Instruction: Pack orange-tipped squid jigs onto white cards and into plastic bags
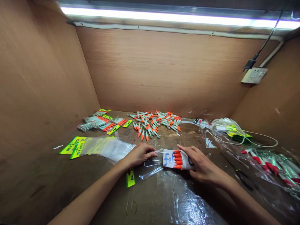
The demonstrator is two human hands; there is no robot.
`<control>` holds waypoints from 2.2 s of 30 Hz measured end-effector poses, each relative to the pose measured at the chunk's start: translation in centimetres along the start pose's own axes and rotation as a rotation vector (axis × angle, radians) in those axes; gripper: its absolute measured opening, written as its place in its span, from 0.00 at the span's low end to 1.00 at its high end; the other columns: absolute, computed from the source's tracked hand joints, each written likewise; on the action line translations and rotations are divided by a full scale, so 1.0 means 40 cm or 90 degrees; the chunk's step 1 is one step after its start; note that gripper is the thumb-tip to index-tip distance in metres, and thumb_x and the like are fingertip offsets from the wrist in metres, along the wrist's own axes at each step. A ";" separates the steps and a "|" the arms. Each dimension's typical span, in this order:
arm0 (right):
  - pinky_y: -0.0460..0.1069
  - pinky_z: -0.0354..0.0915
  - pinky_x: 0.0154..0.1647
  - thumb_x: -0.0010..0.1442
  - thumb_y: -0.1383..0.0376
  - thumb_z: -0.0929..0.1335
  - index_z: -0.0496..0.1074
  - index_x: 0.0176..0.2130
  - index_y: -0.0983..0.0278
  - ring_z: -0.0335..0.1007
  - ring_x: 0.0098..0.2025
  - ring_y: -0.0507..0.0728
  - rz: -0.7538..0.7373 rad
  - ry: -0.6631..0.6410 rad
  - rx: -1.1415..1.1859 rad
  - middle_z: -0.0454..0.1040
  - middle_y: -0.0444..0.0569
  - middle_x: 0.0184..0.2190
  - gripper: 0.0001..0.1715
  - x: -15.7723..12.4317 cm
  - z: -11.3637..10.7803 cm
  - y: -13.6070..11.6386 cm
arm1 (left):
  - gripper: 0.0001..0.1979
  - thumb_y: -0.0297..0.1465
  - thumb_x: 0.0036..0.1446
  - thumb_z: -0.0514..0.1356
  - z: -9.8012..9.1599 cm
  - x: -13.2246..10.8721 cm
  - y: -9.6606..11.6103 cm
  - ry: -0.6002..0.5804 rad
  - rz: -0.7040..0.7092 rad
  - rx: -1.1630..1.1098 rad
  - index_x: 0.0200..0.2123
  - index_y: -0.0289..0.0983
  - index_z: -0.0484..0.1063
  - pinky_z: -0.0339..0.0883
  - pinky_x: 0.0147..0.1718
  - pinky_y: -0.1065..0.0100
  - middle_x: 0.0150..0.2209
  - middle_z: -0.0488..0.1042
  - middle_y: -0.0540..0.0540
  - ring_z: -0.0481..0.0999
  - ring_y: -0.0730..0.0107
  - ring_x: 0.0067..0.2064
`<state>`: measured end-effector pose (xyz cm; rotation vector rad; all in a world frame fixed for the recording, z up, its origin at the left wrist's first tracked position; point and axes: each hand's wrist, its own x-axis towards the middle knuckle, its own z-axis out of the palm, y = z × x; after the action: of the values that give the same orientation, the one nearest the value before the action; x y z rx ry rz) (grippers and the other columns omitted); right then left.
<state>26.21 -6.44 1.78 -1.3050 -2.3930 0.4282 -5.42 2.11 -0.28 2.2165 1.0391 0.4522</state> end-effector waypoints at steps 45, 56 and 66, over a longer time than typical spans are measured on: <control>0.59 0.50 0.69 0.52 0.67 0.71 0.35 0.72 0.55 0.49 0.70 0.64 -0.026 -0.063 0.127 0.47 0.52 0.72 0.61 0.011 0.082 -0.048 | 0.18 0.44 0.55 0.62 0.071 -0.087 0.153 0.006 0.122 0.362 0.42 0.40 0.65 0.63 0.35 0.63 0.40 0.74 0.46 0.75 0.56 0.40; 0.60 0.50 0.68 0.53 0.66 0.71 0.37 0.72 0.57 0.50 0.69 0.65 -0.030 -0.051 0.126 0.50 0.55 0.70 0.60 0.013 0.074 -0.051 | 0.02 0.32 0.63 0.54 0.065 -0.086 0.163 0.024 0.145 0.387 0.38 0.41 0.65 0.60 0.30 0.64 0.37 0.73 0.47 0.75 0.62 0.34; 0.59 0.48 0.70 0.50 0.69 0.70 0.37 0.72 0.56 0.45 0.71 0.63 -0.052 -0.028 0.103 0.46 0.53 0.72 0.61 0.014 0.064 -0.062 | 0.06 0.31 0.66 0.51 0.122 -0.085 0.157 0.168 0.107 0.406 0.39 0.41 0.67 0.62 0.28 0.65 0.38 0.72 0.46 0.74 0.64 0.33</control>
<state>22.92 -7.49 0.71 -1.1349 -2.3816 0.6192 -1.40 -5.56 0.25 2.8831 1.2684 0.5534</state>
